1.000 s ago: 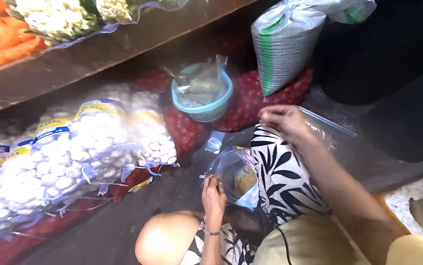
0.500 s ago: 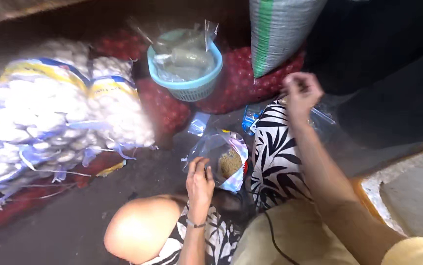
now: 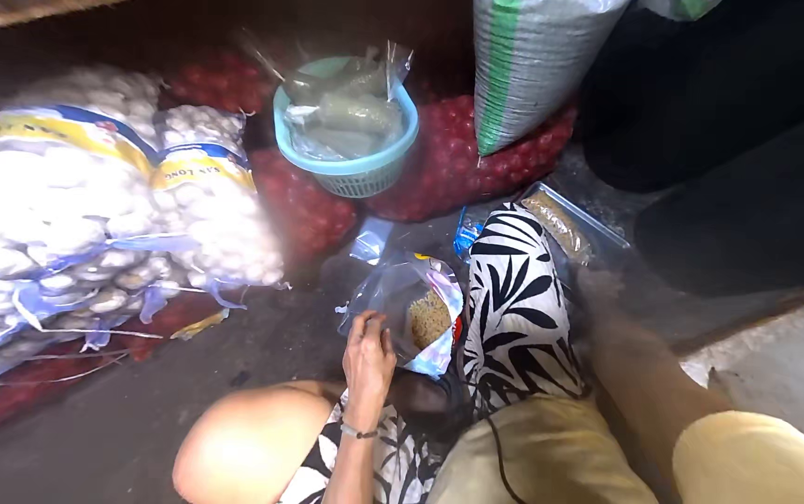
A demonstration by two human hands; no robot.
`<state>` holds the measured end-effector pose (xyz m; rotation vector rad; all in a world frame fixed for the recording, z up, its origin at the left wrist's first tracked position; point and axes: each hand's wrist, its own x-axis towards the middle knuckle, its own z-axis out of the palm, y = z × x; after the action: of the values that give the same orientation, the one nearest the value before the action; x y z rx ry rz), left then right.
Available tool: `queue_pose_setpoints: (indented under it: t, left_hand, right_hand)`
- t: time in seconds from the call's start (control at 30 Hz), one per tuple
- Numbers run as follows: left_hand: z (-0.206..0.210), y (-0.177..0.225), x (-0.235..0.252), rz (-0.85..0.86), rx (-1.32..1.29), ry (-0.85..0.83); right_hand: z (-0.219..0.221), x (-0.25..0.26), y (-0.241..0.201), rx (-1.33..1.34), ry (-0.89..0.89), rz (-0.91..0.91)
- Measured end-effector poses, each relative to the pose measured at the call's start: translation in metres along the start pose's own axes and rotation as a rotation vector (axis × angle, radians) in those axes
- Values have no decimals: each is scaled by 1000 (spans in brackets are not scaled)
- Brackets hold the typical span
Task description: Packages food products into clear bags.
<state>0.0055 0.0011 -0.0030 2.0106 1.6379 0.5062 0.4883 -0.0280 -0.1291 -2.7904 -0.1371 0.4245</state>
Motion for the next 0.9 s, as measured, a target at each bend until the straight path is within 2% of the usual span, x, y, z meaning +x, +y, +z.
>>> queue_pose_setpoints:
  t: [0.13,0.23,0.4,0.53,0.63,0.77,0.9]
  left_hand:
    - [2,1,-1,-39,18,-49]
    - [1,2,0,-51,28,-70]
    - [-1,1,-2,-47,48,-78]
    - [-8,12,-6,-20,43,-79]
    - [-11,18,-4,-31,39,-130]
    - [-7,17,8,-81,82,-243]
    - [-2,17,23,-91,80,-280]
  right_hand:
    - [15,17,0,-17,-8,-50]
    - [-3,11,-6,21,-71,-74]
    - [-34,12,-37,44,-24,-174]
    - [-75,31,-89,15,-52,-411]
    - [-122,19,-141,53,-70,-602]
    - [-181,-33,-206,142,-67,-907]
    - [-227,-104,-240,72,19,-1248]
